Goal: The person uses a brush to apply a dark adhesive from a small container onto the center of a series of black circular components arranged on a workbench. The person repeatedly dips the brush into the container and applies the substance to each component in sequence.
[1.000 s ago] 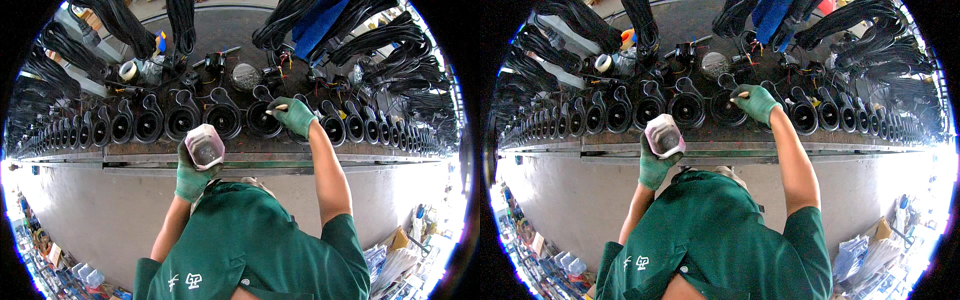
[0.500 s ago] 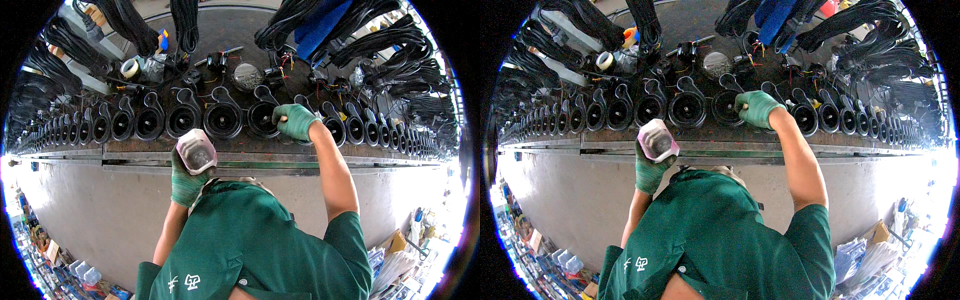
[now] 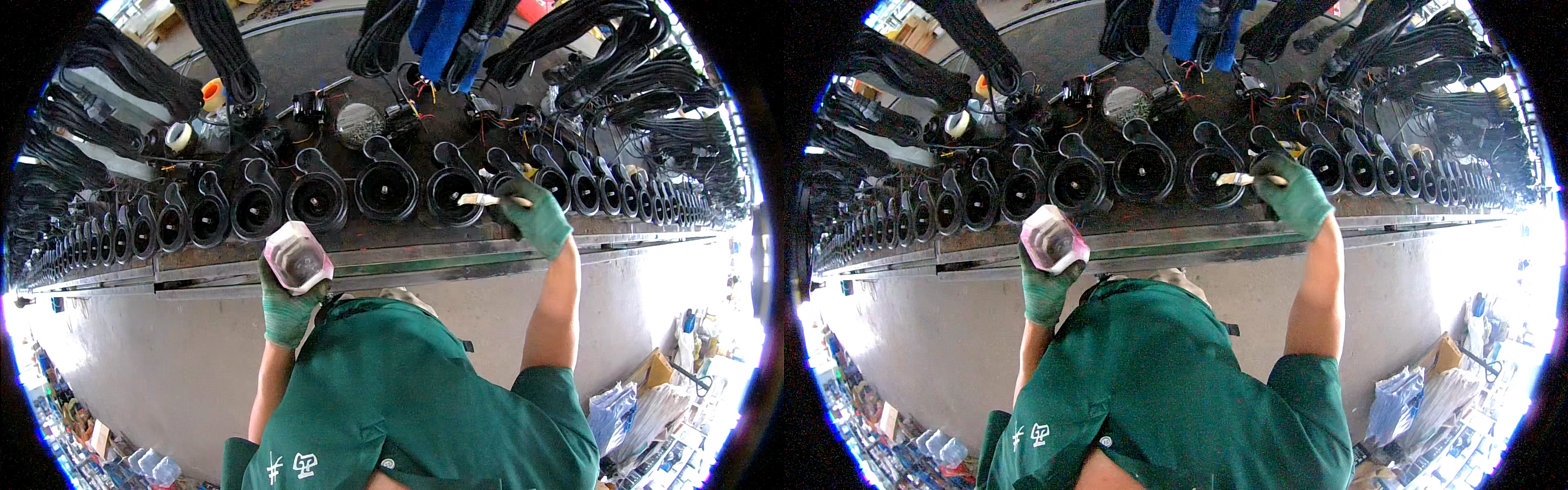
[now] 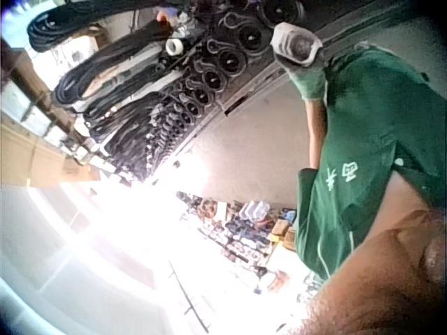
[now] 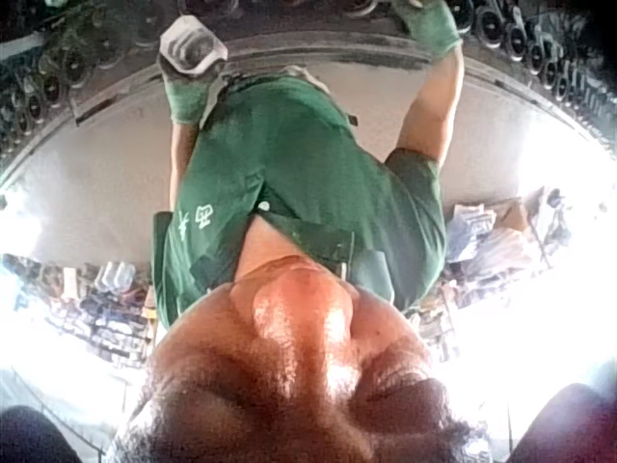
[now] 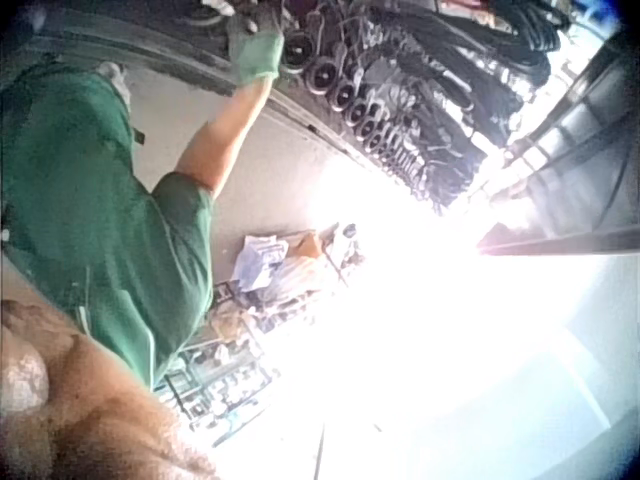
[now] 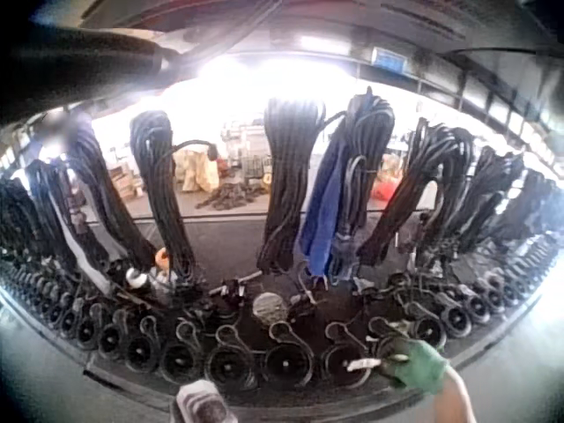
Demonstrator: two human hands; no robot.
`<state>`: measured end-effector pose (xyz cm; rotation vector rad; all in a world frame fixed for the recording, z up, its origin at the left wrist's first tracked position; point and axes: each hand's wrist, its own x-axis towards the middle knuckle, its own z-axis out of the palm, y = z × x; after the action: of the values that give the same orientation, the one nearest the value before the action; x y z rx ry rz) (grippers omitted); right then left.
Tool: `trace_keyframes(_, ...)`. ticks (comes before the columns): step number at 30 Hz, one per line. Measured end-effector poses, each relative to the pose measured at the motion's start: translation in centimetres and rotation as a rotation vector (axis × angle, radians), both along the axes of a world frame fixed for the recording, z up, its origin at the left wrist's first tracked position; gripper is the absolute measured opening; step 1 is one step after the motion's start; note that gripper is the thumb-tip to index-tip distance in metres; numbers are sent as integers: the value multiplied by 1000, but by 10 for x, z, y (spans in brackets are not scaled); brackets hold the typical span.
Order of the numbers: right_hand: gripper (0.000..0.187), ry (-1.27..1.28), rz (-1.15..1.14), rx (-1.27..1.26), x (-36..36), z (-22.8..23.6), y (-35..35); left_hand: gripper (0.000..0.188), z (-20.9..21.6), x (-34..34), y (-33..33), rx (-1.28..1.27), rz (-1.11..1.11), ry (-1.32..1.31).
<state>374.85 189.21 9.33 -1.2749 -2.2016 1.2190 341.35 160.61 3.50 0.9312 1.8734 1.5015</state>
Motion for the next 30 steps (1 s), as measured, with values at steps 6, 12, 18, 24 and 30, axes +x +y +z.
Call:
trace_keyframes(6, 22, -215, 86, -102, -36, -22, 23, 97, 9, 29, 7, -7, 29, -15)
trace_keyframes(12, 31, -61, 194, -138, -62, -49, 36, 96, 8, 52, 3, -24, 63, -21)
trace_keyframes(18, 33, -394, 374, -78, -67, -33, 36, 93, 10, 49, 2, -23, 39, -85)
trace_keyframes(24, 21, -465, 438, 142, -60, -33, 38, 93, 6, 36, 14, -42, -64, 51)
trace_keyframes(30, 19, -333, 283, 221, -43, -25, 32, 92, -4, 28, 25, -12, -161, -86)
